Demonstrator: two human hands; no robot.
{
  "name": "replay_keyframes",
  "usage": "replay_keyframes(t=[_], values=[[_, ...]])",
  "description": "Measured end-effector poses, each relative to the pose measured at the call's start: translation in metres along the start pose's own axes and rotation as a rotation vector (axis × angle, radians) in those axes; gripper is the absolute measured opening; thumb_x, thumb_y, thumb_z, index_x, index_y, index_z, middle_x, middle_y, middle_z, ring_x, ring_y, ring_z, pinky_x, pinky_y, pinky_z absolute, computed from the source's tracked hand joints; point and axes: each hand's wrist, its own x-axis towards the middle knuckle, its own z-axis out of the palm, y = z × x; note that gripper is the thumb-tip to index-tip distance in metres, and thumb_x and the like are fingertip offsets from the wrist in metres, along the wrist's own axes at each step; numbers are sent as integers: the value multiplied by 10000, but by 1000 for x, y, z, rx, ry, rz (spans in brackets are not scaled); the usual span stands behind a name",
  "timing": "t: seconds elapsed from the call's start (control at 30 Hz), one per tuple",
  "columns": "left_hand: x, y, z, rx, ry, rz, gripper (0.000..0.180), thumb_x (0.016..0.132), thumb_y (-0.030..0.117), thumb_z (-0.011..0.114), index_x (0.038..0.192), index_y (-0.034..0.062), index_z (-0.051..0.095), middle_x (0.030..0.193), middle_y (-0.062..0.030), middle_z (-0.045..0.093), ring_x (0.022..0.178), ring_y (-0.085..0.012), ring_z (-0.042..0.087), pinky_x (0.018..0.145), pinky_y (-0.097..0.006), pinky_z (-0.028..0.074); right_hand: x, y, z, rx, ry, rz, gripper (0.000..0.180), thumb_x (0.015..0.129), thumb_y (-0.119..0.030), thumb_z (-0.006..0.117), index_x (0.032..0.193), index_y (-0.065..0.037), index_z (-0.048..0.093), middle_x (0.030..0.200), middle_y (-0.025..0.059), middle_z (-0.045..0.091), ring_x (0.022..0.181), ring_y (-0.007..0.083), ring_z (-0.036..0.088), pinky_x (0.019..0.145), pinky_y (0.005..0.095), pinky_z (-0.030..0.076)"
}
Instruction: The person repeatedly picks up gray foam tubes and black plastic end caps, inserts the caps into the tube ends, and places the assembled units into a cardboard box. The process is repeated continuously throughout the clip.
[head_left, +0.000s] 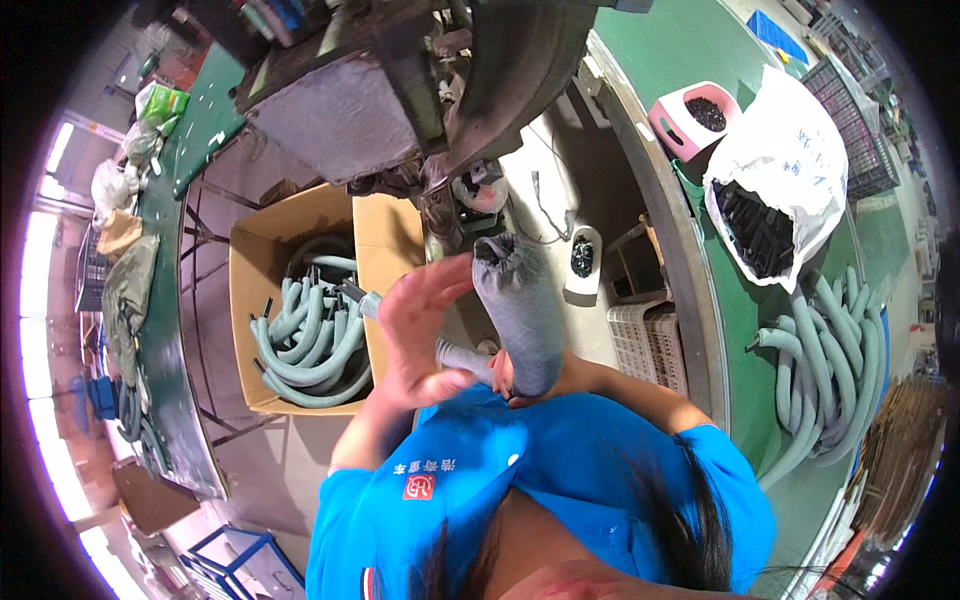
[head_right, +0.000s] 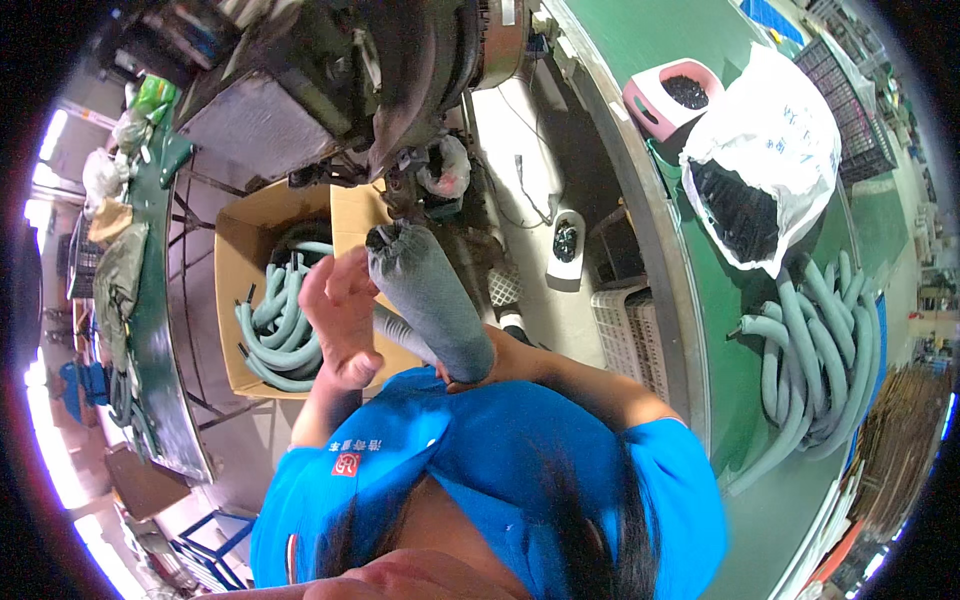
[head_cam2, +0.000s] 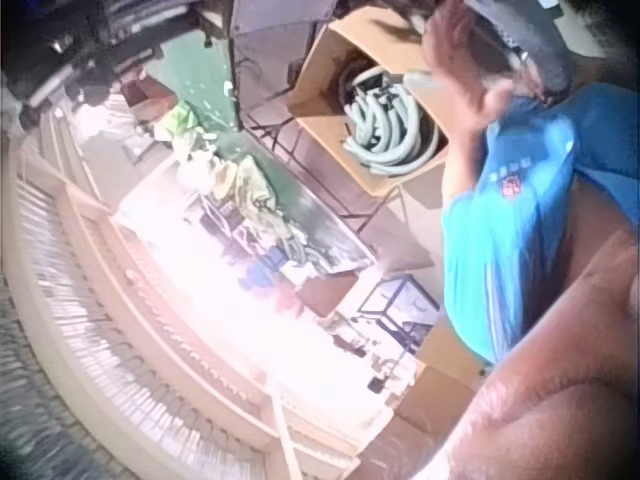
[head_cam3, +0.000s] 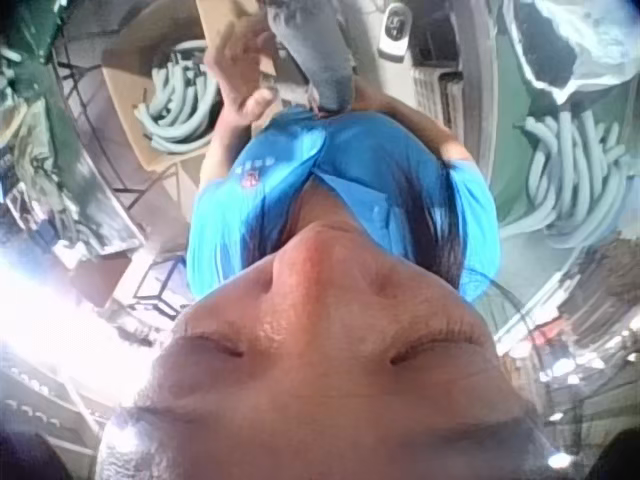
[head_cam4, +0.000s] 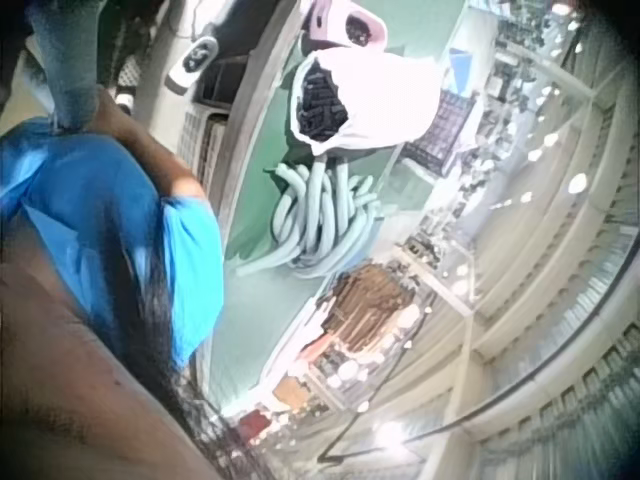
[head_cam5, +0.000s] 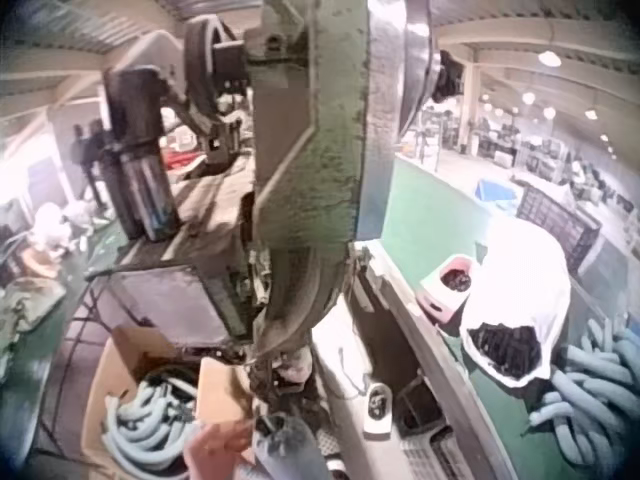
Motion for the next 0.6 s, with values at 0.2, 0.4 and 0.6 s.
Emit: replay_keyframes(t=[0.2, 0.4, 0.6], values=[[21, -11, 44, 2, 77, 197, 1020, 595, 157, 855, 1341, 133, 160, 1249, -247, 332, 1019, -324, 521, 740, -425, 526, -10, -17, 16, -141, 189, 84, 421, 691, -151, 795, 1053, -44, 607, 965, 81, 659, 923, 163, 616, 832, 326, 478], [38, 3, 42, -88, -53, 244, 856, 601, 115, 864, 1172, 134, 227, 1097, -268, 429, 762, -295, 634, 626, -365, 551, -14, -23, 15, -151, 145, 132, 373, 687, -149, 797, 1006, -48, 630, 939, 77, 669, 889, 150, 622, 813, 311, 483], [16, -7, 39, -88, 91, 241, 783, 614, 185, 878, 1085, 99, 259, 937, -211, 516, 737, -250, 598, 604, -334, 501, -10, -9, 21, -56, 85, 184, 361, 684, -148, 798, 987, -53, 627, 924, 68, 668, 870, 153, 625, 801, 310, 489]])
